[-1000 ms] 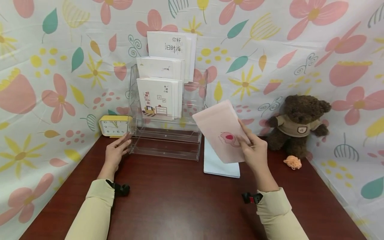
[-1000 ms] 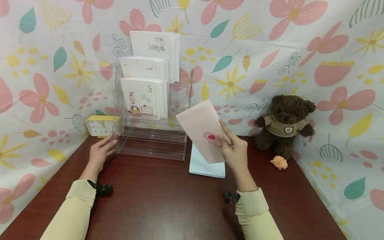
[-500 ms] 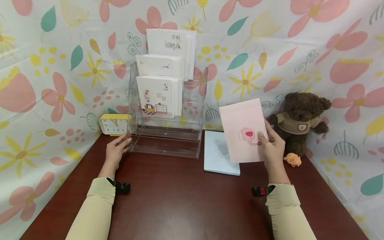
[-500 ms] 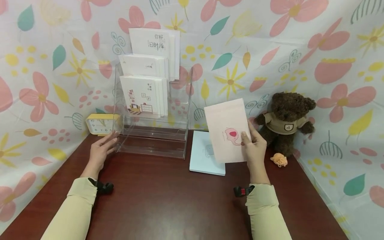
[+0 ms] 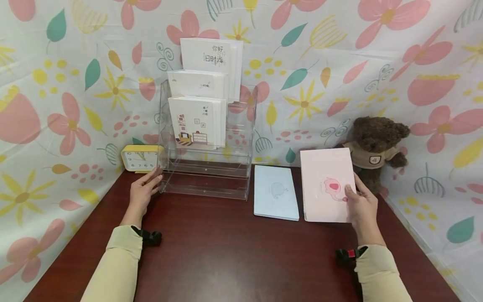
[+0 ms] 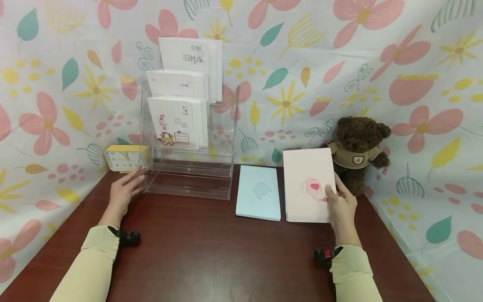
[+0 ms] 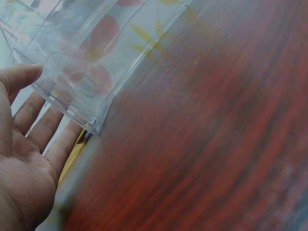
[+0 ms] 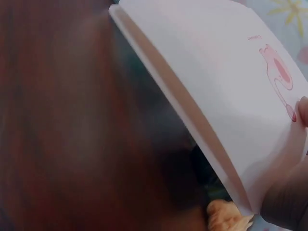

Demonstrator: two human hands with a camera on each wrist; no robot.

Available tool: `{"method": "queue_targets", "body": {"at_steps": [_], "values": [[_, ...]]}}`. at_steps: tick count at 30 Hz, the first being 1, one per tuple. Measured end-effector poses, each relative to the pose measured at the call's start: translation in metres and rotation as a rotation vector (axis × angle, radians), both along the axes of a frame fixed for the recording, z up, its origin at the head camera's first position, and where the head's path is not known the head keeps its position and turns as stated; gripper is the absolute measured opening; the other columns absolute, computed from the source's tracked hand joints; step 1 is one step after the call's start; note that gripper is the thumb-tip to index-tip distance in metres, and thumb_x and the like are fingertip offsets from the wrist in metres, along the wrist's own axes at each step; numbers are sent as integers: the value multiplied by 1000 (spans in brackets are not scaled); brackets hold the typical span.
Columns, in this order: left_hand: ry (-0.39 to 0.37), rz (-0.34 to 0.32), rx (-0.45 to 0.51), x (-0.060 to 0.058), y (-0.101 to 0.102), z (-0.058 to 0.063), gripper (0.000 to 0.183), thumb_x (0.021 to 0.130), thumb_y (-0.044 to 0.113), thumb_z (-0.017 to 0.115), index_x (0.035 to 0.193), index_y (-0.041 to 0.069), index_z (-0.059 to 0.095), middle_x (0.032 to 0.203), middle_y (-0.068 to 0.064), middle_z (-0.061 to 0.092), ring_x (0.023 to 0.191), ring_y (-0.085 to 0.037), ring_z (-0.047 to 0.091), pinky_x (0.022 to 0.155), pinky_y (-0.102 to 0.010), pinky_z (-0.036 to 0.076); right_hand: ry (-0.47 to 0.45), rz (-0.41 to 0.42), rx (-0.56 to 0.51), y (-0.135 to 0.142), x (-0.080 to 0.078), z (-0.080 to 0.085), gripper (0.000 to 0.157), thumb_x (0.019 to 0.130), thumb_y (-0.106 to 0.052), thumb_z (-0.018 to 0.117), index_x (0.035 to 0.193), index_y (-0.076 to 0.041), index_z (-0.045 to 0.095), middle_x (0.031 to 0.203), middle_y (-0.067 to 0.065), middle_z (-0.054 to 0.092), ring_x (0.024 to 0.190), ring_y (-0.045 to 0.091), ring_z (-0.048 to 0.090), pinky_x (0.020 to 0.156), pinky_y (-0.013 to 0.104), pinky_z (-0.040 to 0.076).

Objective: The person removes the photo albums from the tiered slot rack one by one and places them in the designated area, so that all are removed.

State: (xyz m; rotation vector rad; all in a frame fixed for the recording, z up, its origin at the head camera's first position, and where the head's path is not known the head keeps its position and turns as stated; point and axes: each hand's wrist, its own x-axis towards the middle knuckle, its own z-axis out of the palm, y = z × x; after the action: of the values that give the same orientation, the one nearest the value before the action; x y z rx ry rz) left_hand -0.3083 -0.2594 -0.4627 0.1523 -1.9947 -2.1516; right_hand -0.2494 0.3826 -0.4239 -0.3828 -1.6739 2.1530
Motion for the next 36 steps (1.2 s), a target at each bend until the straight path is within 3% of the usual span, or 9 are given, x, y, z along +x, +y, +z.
{"method": "queue_targets", "body": {"at_steps": [13, 14, 17, 20, 21, 24, 27, 29, 36], "values": [[32, -3, -1, 1, 0, -1, 58, 92, 30, 76, 146, 19, 56, 135, 4, 64, 109, 3, 63, 88, -25, 56, 34, 58, -108, 16, -3, -19, 58, 93, -12, 73, 147, -21, 55, 112, -10, 69, 95, 3, 64, 75, 16, 54], [36, -6, -2, 1, 0, -1, 59, 92, 30, 76, 146, 19, 55, 135, 3, 63, 109, 3, 63, 88, -25, 56, 28, 51, -101, 16, -4, -20, 58, 93, -13, 73, 147, -21, 55, 118, -8, 67, 104, 2, 61, 76, 15, 53], [37, -6, -4, 0, 0, -2, 59, 92, 31, 76, 146, 19, 55, 136, 3, 63, 109, 3, 63, 89, -25, 56, 5, 18, -59, 16, -6, -23, 55, 95, -14, 70, 147, -22, 53, 143, 1, 56, 137, -2, 33, 99, 14, 44], [34, -5, -9, -1, 0, -2, 59, 92, 31, 76, 146, 20, 55, 136, 3, 63, 108, 4, 63, 89, -24, 56, -25, -23, 42, 16, -8, -27, 54, 98, -17, 67, 149, -22, 51, 167, -2, 18, 146, -3, -9, 118, 16, 8], [32, -4, -11, -1, 0, -2, 59, 92, 31, 76, 146, 20, 55, 136, 3, 62, 108, 4, 63, 89, -24, 55, -32, -26, 75, 17, -9, -29, 54, 99, -18, 66, 149, -22, 50, 168, -3, 11, 146, -3, -10, 118, 16, 2], [26, 1, -14, 0, 0, -2, 59, 92, 32, 76, 146, 20, 55, 136, 3, 62, 109, 4, 63, 88, -23, 56, -100, -14, 143, 17, -9, -36, 57, 98, -25, 67, 152, -25, 48, 167, -2, 15, 145, 8, 21, 114, 15, 21], [17, 2, -28, 0, 1, -1, 60, 91, 33, 76, 146, 21, 55, 135, 4, 63, 109, 4, 63, 88, -23, 55, -186, 41, 207, 17, -10, -43, 63, 98, -33, 68, 155, -23, 43, 155, 6, 36, 113, 4, 49, 83, 13, 47], [10, 3, -42, 1, 1, -1, 60, 91, 35, 76, 146, 21, 55, 136, 5, 63, 110, 4, 62, 88, -23, 55, -223, 72, 293, 17, -11, -48, 66, 99, -36, 66, 157, -18, 40, 148, 11, 43, 100, 1, 52, 73, 12, 49], [1, 2, -55, 1, -1, 0, 61, 91, 37, 76, 146, 23, 55, 137, 4, 62, 112, 2, 61, 91, -25, 55, -203, 87, 508, 15, -18, -57, 63, 102, -36, 61, 154, -6, 42, 144, 20, 47, 96, -2, 53, 75, 11, 47]]}}
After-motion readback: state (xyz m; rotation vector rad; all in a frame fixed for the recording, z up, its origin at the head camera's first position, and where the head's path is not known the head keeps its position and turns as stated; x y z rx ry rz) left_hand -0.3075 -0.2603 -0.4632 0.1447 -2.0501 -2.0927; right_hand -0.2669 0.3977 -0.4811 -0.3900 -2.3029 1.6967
